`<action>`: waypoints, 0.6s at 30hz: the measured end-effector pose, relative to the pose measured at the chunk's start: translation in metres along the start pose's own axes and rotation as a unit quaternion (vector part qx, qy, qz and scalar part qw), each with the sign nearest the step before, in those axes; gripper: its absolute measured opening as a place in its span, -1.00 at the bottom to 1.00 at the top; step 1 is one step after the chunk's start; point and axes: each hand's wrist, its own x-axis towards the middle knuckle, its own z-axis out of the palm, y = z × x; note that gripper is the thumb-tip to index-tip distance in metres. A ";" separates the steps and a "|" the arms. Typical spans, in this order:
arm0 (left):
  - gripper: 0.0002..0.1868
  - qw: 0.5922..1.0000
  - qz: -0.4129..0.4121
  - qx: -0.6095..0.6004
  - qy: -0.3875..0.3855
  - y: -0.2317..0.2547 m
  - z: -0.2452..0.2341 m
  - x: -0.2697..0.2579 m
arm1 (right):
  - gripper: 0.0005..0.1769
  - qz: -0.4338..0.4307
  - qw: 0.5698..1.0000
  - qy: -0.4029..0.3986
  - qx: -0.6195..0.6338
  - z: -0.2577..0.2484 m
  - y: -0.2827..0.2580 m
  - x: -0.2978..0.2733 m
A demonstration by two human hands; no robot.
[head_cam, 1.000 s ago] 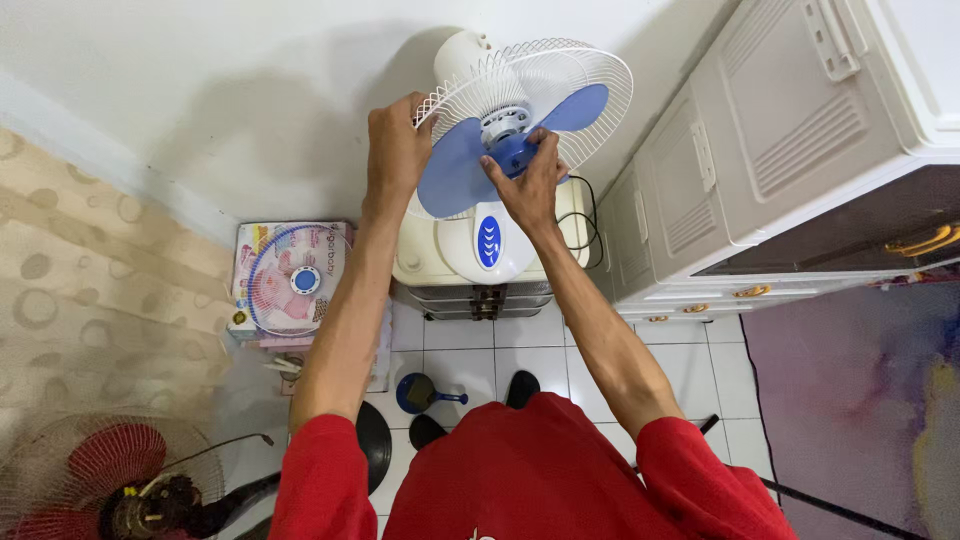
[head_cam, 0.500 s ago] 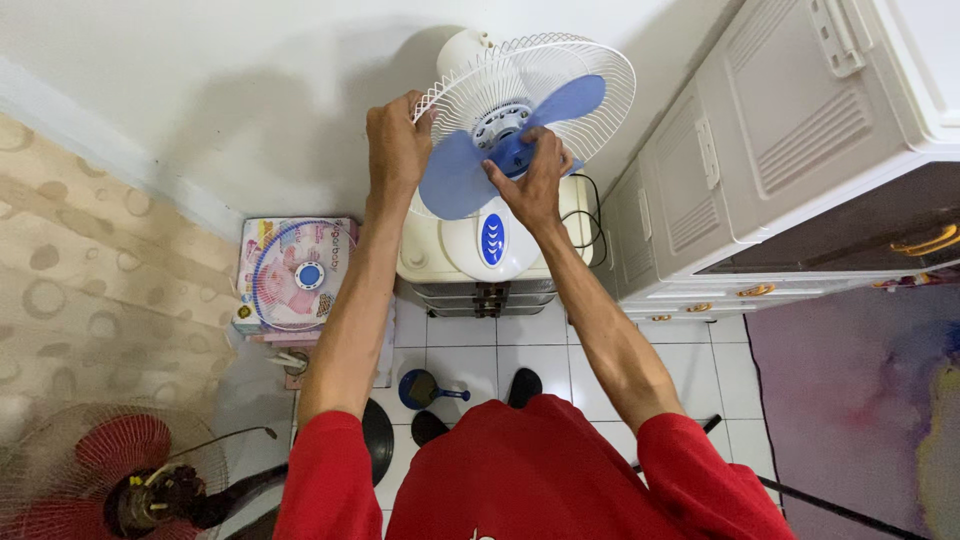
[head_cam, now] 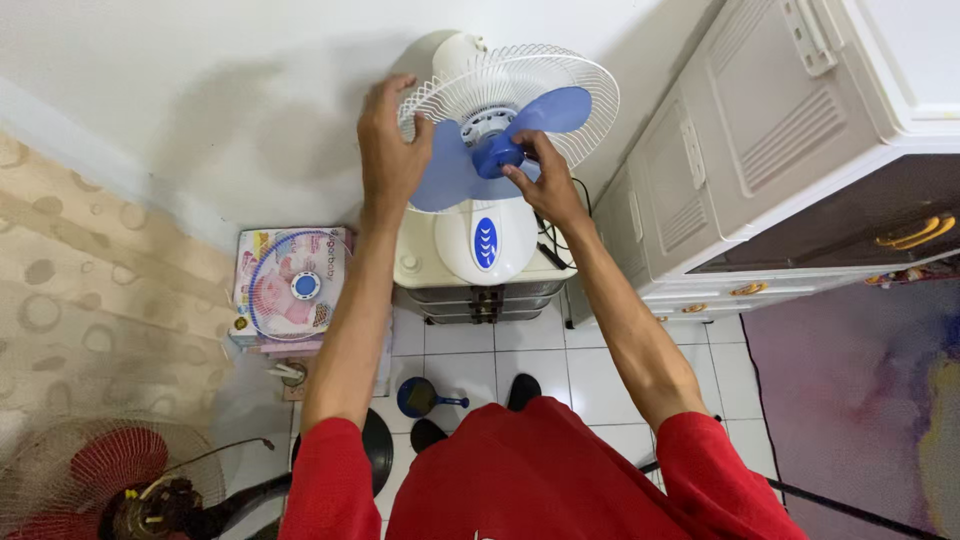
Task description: The person disassembles a small electric fan by removing the front grille, fan blades, and rear grille, then detaches the motor housing from the base. The parts are placed on a nearby surface.
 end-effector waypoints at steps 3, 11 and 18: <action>-0.73 0.990 0.060 0.085 0.093 0.026 0.010 -0.027 | -0.48 -0.018 0.999 0.002 -0.026 0.004 0.001 0.001; -0.04 0.983 -0.038 -0.014 -0.176 0.029 0.064 -0.074 | -0.47 -0.050 0.997 0.027 -0.049 0.009 0.008 0.004; -0.39 0.981 -0.109 0.001 -0.161 0.002 0.084 -0.081 | -0.46 -0.082 0.988 0.051 -0.123 0.017 0.016 0.000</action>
